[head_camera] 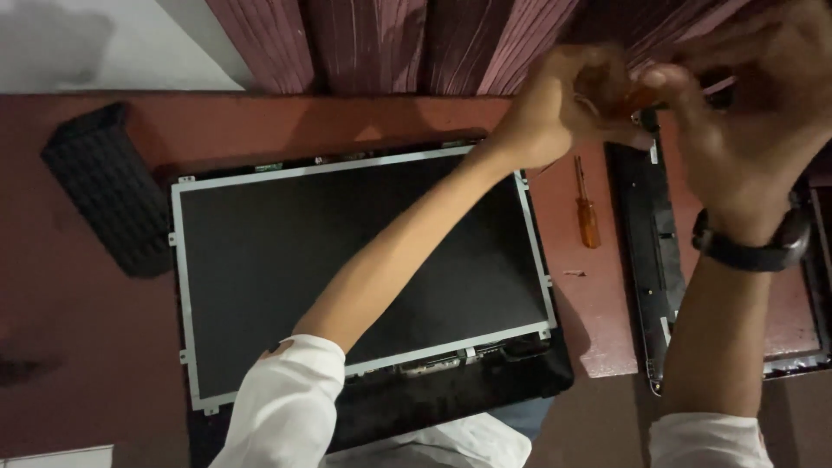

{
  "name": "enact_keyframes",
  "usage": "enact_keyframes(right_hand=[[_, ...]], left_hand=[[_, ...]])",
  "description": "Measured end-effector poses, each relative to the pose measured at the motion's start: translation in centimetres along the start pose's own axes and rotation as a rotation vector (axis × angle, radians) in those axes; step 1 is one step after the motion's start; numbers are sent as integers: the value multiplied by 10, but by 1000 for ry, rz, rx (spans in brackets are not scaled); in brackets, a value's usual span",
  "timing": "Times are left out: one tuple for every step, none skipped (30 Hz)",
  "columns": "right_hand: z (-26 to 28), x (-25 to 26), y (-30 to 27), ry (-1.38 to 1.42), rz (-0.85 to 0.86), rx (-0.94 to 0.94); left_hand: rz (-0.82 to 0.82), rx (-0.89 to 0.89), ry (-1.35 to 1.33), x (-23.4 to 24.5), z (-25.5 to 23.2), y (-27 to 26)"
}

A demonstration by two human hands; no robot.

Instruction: Disassembling a laptop screen by removing the bezel and unscrewing the LCD panel.

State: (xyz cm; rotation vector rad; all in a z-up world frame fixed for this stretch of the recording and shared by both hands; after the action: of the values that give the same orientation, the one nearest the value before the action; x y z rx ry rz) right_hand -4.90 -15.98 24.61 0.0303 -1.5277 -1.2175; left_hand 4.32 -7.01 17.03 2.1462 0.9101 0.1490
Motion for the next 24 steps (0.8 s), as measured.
enact_keyframes(right_hand=[[8, -3, 5, -2, -1, 1], [12, -5, 8, 45, -31, -45], [17, -6, 10, 94, -61, -92], [17, -9, 14, 90, -61, -94], [19, -9, 17, 163, -88, -57], [20, -9, 22, 238, -119, -20], [16, -10, 17, 234, -122, -21], [10, -9, 14, 287, -166, -42], [4, -8, 10, 341, -210, -63], [0, -14, 5, 345, -210, -60], [-8, -9, -2, 302, -334, -75], [-14, -6, -12, 256, -461, -93], [-13, -7, -9, 258, -464, -94], [-8, -11, -5, 195, -427, -68], [-3, -15, -1, 132, -389, -44], [-2, -16, -2, 136, -393, -44], [-4, -16, -3, 150, -409, -89], [-7, -17, -4, 167, -422, -131], [-11, -15, -8, 173, -424, -128], [-16, -17, -10, 161, -377, -123], [-21, -20, -12, 150, -329, -119], [-22, -22, -12, 156, -328, -120], [-25, -26, -11, 222, -326, -129], [-28, -30, -13, 291, -322, -144]], left_hand=[[2, -2, 0, -1, 0, 2], [-5, -20, 41, -3, -1, 2], [-11, -38, 82, -5, -1, 1], [-9, -39, 78, 5, 3, 0], [175, 48, -28, 0, 14, -1], [362, 136, -131, -5, 24, -4], [367, 136, -133, -7, 16, -3], [330, 124, -49, -5, 8, -2], [293, 113, 35, -2, -1, 0], [290, 113, 39, -8, 12, -3], [179, 91, 93, -5, 23, -2], [72, 71, 146, -2, 33, -3], [74, 73, 149, -5, 47, -8], [40, 65, -6, -5, 60, -13], [6, 56, -162, -5, 73, -18], [7, 59, -157, -2, 62, -16], [95, 106, -77, -6, 55, -15], [180, 151, 4, -9, 47, -14], [178, 153, 11, 1, 55, -17], [210, 235, -11, 9, 69, -21], [240, 317, -33, 17, 83, -26], [236, 321, -31, 15, 63, -19], [244, 227, -38, 11, 37, -11], [250, 139, -49, 7, 12, -4]])
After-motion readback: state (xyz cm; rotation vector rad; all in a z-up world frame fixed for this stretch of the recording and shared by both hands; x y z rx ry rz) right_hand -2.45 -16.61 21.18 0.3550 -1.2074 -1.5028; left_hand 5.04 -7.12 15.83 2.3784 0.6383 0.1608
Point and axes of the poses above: each hand's wrist, its own y-axis towards the middle knuckle, its own x-axis out of the back of the hand, z = x × y, the point moved 8 cm from there along y, towards the middle knuckle, and after that the axes turned 1 degree about x, right-handed, at the moved point
